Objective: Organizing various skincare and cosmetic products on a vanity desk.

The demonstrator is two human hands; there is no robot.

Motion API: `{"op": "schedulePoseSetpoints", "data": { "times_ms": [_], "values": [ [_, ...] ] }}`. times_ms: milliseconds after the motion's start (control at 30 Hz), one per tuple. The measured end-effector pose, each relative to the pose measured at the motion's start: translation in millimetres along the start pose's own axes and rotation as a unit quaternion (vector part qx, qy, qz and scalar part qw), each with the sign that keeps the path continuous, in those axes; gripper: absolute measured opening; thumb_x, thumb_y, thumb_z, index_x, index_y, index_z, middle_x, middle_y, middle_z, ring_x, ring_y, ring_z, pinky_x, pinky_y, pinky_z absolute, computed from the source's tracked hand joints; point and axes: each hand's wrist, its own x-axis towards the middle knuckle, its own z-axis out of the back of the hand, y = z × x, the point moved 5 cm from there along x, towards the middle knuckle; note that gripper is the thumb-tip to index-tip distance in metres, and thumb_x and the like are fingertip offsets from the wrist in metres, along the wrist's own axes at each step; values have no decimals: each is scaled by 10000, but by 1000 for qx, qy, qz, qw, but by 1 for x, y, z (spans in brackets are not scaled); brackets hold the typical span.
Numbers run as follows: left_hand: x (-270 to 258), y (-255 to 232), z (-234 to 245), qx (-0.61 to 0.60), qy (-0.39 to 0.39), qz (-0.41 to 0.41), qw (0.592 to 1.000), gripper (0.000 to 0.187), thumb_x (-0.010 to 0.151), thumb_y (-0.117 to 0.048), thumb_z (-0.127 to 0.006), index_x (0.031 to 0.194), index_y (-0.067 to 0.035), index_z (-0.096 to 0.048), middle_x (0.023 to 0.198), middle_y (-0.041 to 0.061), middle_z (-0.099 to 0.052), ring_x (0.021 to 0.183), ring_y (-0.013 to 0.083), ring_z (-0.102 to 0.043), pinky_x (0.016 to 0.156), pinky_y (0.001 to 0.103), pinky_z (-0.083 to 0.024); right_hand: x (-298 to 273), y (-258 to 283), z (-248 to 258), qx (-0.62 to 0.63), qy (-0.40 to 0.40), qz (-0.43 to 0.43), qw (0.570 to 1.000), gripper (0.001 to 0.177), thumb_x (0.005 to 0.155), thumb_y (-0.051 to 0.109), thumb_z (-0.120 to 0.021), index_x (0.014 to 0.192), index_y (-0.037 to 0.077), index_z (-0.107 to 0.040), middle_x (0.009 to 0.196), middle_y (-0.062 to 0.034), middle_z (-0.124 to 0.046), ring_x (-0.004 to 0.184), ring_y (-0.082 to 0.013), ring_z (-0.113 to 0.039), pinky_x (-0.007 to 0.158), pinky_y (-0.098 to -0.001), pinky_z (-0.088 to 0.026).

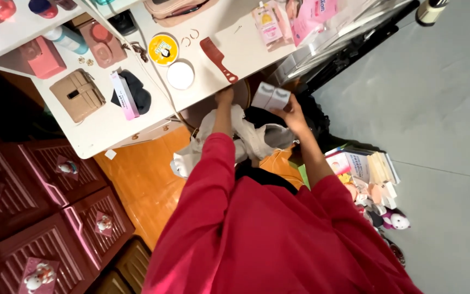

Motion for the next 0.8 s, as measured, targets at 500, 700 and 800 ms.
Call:
{"op": "schedulePoseSetpoints", "data": {
  "times_ms": [500,700,800],
  "values": [
    [-60,57,-70,-259,-11,136,956,637,742,-283,-665,1348,-91,-628,1360,211,-663,1265,424,-617,1057,443,-484,26,-75,16,234,70,-202,948,488,935,11,-736,1381,11,-539,1251,-102,-672,1108,-207,-687,907,-335,-583],
    [-128,-4,-15,72,145,124,979,475,839,-369,-730,1221,-91,-684,1280,196,-659,1227,401,-606,1050,559,-412,23,-91,27,217,25,-230,948,508,927,66,-736,1376,29,-504,1192,-157,-682,1059,-259,-693,876,-405,-589],
    [-131,-35,7,106,50,-38,992,437,898,-348,-713,1276,-130,-687,1234,203,-679,1163,402,-656,1004,499,-510,23,-112,45,263,-23,-234,936,461,937,102,-713,1344,7,-520,1140,-165,-697,979,-288,-714,844,-424,-604]
  ]
}}
